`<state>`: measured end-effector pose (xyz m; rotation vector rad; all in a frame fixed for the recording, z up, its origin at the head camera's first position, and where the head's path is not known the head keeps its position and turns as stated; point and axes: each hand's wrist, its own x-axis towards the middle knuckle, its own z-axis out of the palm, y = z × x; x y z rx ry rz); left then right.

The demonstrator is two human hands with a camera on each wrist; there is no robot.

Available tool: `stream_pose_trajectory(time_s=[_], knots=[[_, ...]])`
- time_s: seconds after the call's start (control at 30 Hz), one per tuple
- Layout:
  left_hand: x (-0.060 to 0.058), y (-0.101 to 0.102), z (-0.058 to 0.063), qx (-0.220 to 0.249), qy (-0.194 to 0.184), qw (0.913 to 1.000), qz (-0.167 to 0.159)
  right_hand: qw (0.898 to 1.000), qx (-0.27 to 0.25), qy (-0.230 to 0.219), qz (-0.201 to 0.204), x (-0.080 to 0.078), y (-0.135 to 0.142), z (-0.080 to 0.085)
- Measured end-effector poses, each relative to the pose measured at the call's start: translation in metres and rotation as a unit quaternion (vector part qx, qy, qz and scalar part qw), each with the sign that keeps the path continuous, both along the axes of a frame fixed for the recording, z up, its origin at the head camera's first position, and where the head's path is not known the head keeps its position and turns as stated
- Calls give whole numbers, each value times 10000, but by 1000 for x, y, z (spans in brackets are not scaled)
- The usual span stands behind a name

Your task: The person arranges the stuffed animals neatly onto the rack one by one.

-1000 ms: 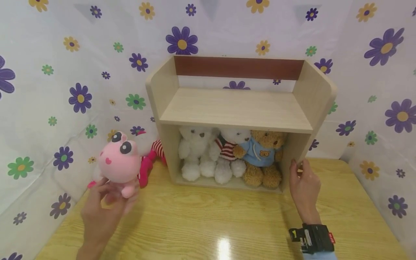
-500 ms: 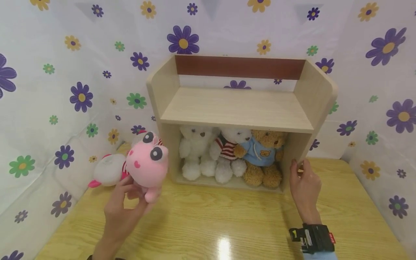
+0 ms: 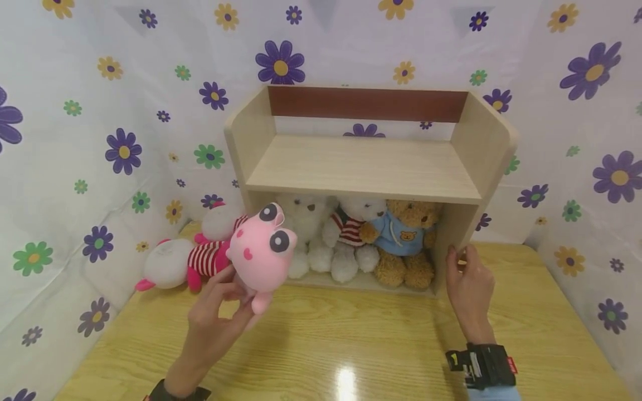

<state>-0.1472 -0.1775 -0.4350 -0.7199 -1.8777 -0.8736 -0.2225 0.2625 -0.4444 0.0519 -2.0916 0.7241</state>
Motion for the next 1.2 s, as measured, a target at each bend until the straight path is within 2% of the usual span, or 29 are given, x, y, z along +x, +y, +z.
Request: stream_pose_trajectory(time_s=[0.1,0.27,0.5,0.87,1.03,1.2], knots=[[-1,6,5,12,-61,9999,-87,10000,2,0,16,0,-2,1],[-7,21,14,115,107,9993,-351,10000,-16,58,53,0,-2,2],[-11,36,25,166,213,9984,-498,10000,-1,65,65,-1,-2,2],[-22,57,48,294,673,9933,-894,9999,-46,123,50,-1,-1,3],[-29,64,60,337,988,9905,-898,10000,-45,43,-22,1,-2,3],[-36,71,72,380,1073,9897,-868,10000,46,75,-26,1,-2,2]])
